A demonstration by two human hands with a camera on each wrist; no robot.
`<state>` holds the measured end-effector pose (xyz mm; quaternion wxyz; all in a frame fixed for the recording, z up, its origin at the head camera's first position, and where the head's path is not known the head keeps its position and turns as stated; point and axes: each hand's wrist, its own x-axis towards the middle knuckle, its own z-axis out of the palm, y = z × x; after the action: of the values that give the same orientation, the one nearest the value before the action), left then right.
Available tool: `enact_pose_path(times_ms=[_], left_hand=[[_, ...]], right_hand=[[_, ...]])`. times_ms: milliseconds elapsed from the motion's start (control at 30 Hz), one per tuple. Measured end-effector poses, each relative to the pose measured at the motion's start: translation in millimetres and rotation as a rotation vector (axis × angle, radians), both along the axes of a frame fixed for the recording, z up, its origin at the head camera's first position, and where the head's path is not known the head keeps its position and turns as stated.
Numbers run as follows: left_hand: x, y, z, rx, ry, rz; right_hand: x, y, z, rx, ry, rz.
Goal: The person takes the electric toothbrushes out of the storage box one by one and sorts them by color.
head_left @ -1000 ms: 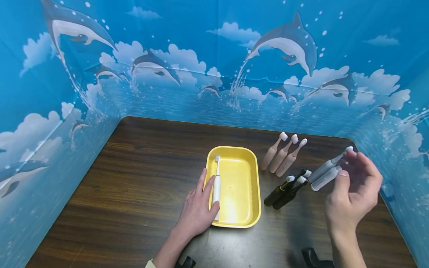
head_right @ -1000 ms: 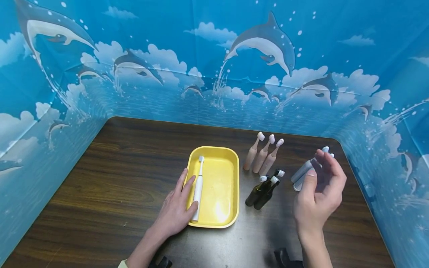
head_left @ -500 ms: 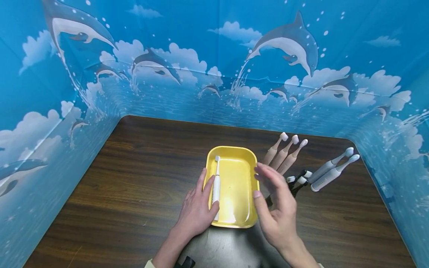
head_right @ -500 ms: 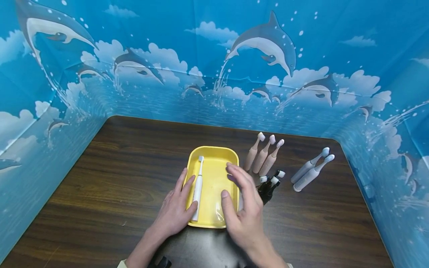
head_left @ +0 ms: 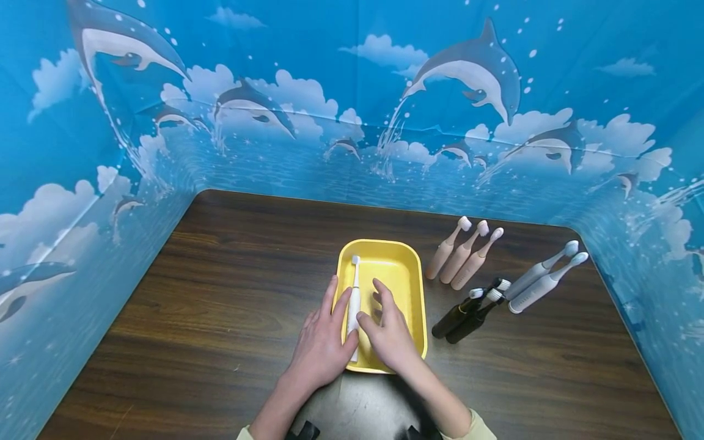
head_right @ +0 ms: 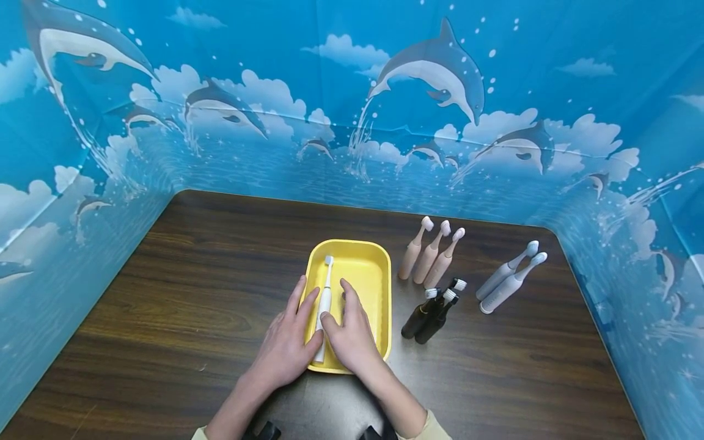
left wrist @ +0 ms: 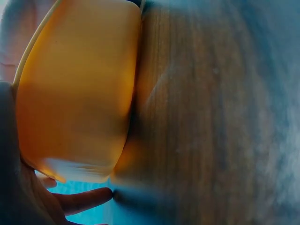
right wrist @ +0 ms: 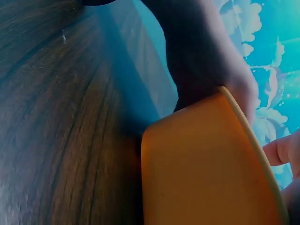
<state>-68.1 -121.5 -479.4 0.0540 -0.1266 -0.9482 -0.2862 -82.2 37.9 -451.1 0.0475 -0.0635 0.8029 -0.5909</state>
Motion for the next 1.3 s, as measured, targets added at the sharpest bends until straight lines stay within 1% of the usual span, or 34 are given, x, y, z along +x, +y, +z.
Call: enact_pose_path(times_ms=[100, 233, 367, 500, 633, 767, 833, 900, 1133, 1233, 1300], left_hand=[[-0.3, 1, -0.2, -0.009, 0.001, -0.003], [-0.8, 1, -0.5, -0.012, -0.003, -0.001], [-0.9, 0, 0.5, -0.012, -0.003, 0.004], [-0.8, 0, 1.5, -0.018, -0.005, 0.005], [-0.8, 0, 1.3, -0.016, -0.005, 0.005], [-0.4, 1, 0.8, -0.013, 0.014, -0.001], [-0.3, 2, 0.2, -0.013, 0.027, -0.004], [-0.3, 2, -0.7, -0.01, 0.031, -0.004], [-0.5, 2, -0.1, 0.004, 0.009, 0.009], [-0.9, 3, 1.2, -0.005, -0.022, 0.012], [-1.0, 3, 1.7, -0.006, -0.04, 0.016]], right_hand=[[-4.4, -2, -5.4, -0.007, -0.061, -0.008], [-10.2, -4, -7.4, -0.081, -0.17, -0.008], [-14.0, -5, -8.1, -0.156, -0.28, 0.043], [-15.4, -5, -8.0, -0.208, -0.341, 0.082], [-15.0, -5, -8.6, -0.162, -0.341, 0.093], [-13.1, -5, -10.2, -0.09, -0.317, 0.17], [-12.8, -5, -11.3, -0.077, -0.301, 0.207], [-13.0, -5, -11.9, -0.069, -0.288, 0.227], [-14.8, -5, -12.4, -0.064, -0.294, 0.224], [-14.7, -5, -12.5, -0.069, -0.298, 0.197], [-14.7, -5, -12.9, -0.077, -0.298, 0.162]])
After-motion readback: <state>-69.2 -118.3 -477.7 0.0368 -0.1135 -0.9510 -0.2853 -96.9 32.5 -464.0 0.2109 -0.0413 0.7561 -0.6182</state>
